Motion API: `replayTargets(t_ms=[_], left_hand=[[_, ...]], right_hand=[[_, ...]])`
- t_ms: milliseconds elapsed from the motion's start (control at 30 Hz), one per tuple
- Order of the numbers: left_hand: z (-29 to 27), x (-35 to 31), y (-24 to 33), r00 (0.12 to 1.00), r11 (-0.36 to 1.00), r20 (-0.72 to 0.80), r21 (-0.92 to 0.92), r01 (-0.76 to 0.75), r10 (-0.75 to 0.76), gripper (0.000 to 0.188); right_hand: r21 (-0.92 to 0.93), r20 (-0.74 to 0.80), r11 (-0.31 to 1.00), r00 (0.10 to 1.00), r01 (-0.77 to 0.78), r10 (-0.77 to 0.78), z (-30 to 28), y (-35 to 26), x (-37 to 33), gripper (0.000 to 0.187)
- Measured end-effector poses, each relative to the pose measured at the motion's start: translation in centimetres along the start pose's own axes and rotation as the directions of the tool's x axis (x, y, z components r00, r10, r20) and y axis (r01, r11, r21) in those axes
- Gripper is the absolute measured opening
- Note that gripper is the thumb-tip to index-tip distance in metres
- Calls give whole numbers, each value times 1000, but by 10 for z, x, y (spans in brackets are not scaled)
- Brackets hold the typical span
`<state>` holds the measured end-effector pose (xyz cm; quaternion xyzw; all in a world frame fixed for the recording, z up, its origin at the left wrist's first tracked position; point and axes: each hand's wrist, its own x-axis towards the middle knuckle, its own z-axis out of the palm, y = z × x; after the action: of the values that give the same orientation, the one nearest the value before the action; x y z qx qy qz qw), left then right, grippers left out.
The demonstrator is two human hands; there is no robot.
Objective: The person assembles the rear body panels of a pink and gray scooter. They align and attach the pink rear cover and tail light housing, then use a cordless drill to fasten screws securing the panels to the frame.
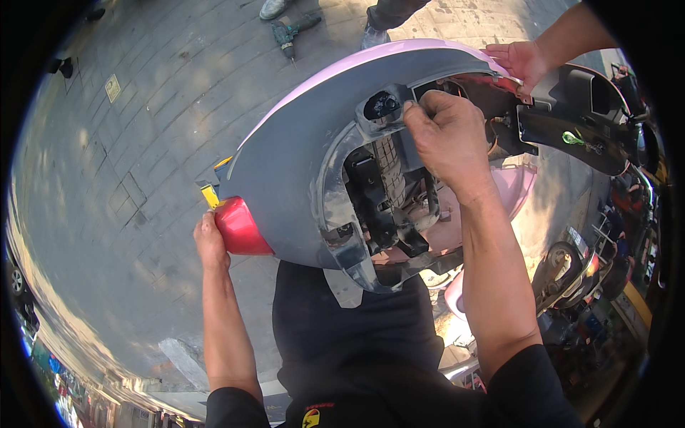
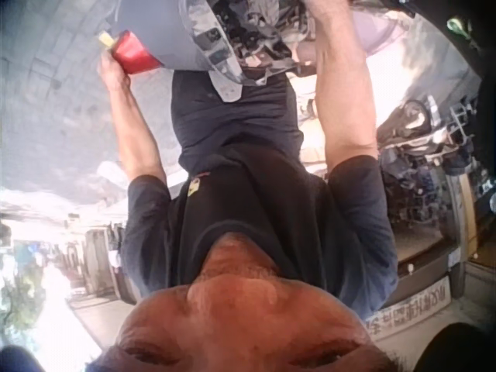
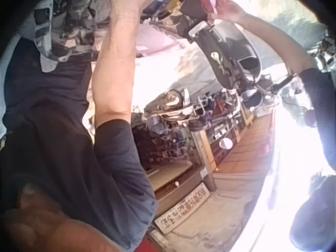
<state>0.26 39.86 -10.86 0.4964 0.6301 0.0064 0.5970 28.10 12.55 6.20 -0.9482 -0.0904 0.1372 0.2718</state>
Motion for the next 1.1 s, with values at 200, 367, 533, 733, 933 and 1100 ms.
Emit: replayTargets(t_ms=[200, 367, 533, 733, 933, 1100], left_hand=[[6, 12, -3, 998, 994, 7, 93, -61, 61, 46], [5, 18, -10, 1000, 998, 6, 64, -12, 11, 41], [1, 23, -11, 997, 998, 24, -19, 68, -68, 36], [4, 11, -2, 992, 987, 37, -97, 128, -125, 44], [42, -25, 13, 975, 985, -152, -81, 152, -163, 42], [53, -26, 18, 984, 992, -127, -40, 118, -122, 40]], right_hand=[[94, -40, 995, 999, 16, -13, 3, 18, -1, 31], [466, -324, 882, 940, 65, 102, -55, 80, -51, 18], [11, -598, 833, 664, -553, 449, -97, 183, -107, 57], [586, -142, 587, 642, -559, 753, -55, 238, -129, 66], [723, -69, 489, 653, -488, 754, -58, 239, -120, 72], [754, -102, 473, 631, -455, 769, -55, 241, -117, 77]])
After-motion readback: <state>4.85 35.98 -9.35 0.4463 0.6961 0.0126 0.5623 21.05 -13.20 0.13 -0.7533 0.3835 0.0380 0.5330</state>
